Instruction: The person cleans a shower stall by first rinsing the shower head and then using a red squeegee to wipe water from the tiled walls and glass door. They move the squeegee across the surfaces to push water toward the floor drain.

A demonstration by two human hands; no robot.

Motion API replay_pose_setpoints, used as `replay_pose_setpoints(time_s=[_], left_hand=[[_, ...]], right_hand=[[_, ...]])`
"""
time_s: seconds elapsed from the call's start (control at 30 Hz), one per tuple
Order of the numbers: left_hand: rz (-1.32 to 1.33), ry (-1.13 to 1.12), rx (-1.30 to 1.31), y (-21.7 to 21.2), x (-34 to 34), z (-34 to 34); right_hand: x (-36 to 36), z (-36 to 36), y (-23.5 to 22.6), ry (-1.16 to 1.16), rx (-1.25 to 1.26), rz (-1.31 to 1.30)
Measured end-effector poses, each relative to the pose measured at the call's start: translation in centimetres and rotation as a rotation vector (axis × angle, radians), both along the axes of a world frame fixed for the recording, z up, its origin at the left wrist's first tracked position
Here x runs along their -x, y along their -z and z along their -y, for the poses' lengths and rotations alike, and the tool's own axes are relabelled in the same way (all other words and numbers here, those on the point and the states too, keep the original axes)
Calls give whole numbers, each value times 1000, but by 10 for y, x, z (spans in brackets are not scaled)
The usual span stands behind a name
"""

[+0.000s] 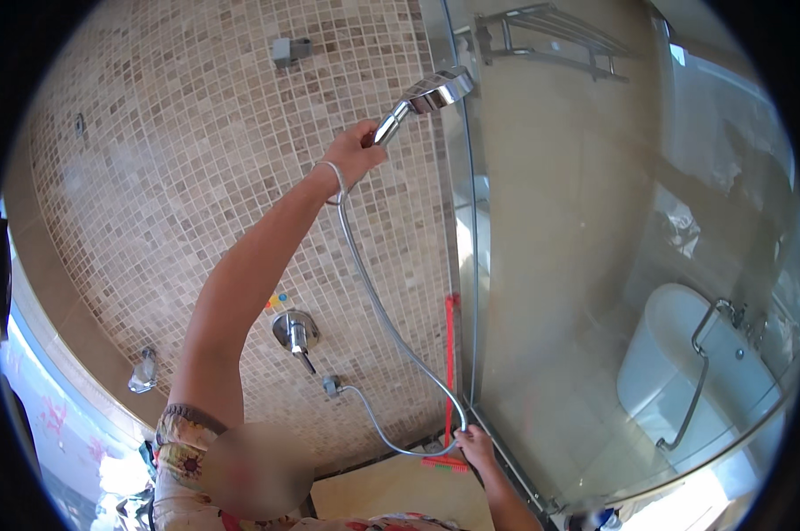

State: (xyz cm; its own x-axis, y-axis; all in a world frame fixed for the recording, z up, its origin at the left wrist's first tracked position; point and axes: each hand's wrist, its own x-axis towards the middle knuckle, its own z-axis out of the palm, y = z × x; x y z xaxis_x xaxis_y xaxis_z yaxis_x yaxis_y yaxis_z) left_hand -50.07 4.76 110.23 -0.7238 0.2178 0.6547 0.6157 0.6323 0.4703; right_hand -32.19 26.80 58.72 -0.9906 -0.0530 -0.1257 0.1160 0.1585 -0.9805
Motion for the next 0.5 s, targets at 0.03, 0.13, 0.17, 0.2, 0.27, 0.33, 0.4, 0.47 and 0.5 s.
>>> replay_pose_setpoints(time_s=[0.03, 0.13, 0.17, 0.2, 0.27, 0.33, 0.4, 0.47, 0.5], left_hand=[[-84, -6, 27, -12, 11, 7], [-214, -85, 134, -54, 24, 15], [-245, -92, 118, -65, 17, 11], [-239, -89, 120, -74, 14, 9], [-233, -96, 134, -99, 14, 14], [-309, -74, 163, -121, 31, 21], [-328, -117, 180, -144, 45, 24], [-353, -158, 220, -165, 55, 23], [-378, -155, 212, -174, 60, 24]], right_hand=[[10, 10, -19, -55, 38, -27], [35, 31, -56, -141, 84, -154], [44, 34, -64, -136, 73, -187], [53, 38, -74, -130, 62, -221], [59, 47, -110, -167, 123, -269], [69, 54, -130, -183, 165, -343], [79, 57, -144, -196, 193, -350], [82, 55, -162, -206, 152, -366], [83, 54, -170, -214, 163, -371]])
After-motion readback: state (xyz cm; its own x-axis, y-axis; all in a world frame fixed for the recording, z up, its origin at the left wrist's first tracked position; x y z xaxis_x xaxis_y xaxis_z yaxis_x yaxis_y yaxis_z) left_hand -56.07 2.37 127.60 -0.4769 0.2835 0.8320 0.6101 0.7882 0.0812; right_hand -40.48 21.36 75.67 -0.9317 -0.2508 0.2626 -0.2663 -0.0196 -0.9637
